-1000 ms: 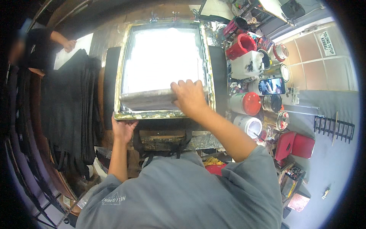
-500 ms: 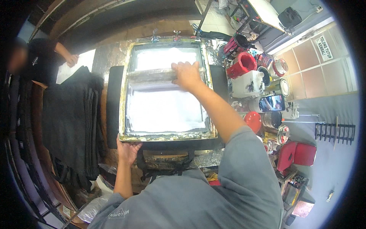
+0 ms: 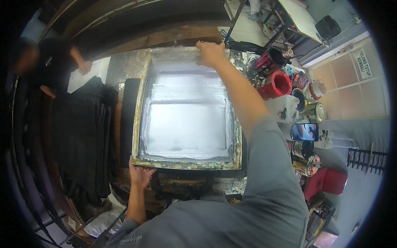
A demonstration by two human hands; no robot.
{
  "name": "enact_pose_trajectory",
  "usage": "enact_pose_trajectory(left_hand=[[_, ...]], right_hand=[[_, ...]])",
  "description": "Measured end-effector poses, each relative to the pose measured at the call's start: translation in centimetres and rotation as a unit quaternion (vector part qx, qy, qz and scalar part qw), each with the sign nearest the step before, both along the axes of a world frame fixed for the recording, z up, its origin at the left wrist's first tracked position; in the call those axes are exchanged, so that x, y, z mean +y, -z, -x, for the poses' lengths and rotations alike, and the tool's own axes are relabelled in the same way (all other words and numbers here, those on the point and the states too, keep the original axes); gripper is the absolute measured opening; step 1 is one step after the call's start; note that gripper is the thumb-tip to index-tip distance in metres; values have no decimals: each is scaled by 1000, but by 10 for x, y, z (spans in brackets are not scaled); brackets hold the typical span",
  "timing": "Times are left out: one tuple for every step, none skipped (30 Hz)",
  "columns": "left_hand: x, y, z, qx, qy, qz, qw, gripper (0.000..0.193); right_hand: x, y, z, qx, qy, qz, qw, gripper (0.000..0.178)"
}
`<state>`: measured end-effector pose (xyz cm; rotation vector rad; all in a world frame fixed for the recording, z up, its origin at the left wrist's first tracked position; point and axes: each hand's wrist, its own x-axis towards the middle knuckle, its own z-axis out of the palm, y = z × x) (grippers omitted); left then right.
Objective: The person performs screen printing on black bags by placing a bag on the printing station, lowering the screen frame, and using a squeegee to apply white ink. They then lift the frame and set the printed bag aside on a stack.
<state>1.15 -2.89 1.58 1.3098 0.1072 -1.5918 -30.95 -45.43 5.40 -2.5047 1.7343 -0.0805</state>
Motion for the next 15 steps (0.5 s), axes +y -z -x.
enact_pose_trajectory(left_hand=[[1,-1,0,1,-1,6,1000,77],[1,-2,0,3,-2,11,1000,76],[2,-2,-1,4,-1,16,1000,76],[4,0,-2,8,-3,19,1000,75],[7,4,-5,13,-3,21,1000,75],[10,6,-8,17,-2,24,1000,74],[11,5,-7,18,-2,26,1000,74],[11,4,-8,19,0,28,999,73],[10,2,-9,21,4,30,999,73],[10,1,-8,20,5,30,999,73],[8,-1,-7,20,7,29,999,73],[4,-3,-6,21,12,29,999,73],[2,-6,-6,16,21,36,999,74],[0,-10,-6,12,29,41,999,75],[-1,-11,-6,10,40,46,998,76]], right_hand=[[-9,8,-1,-10,-6,-19,1000,69],[-17,15,0,-19,-10,-38,999,69],[-23,23,0,-28,-14,-57,998,69],[-27,25,-2,-20,-11,-34,999,72],[-29,28,-5,-13,-6,-11,1000,74],[-28,31,-7,-5,1,12,1000,77],[-27,34,-8,12,-3,36,999,80],[-23,38,-9,30,-6,61,998,83],[-18,41,-8,47,-8,85,995,86],[-16,42,-7,59,-6,79,995,85],[-15,42,-6,72,-1,73,995,85],[-12,42,-4,84,5,66,994,84],[-6,40,-3,65,15,90,994,80],[3,27,-5,48,24,113,992,77],[14,15,-2,32,36,136,990,73]])
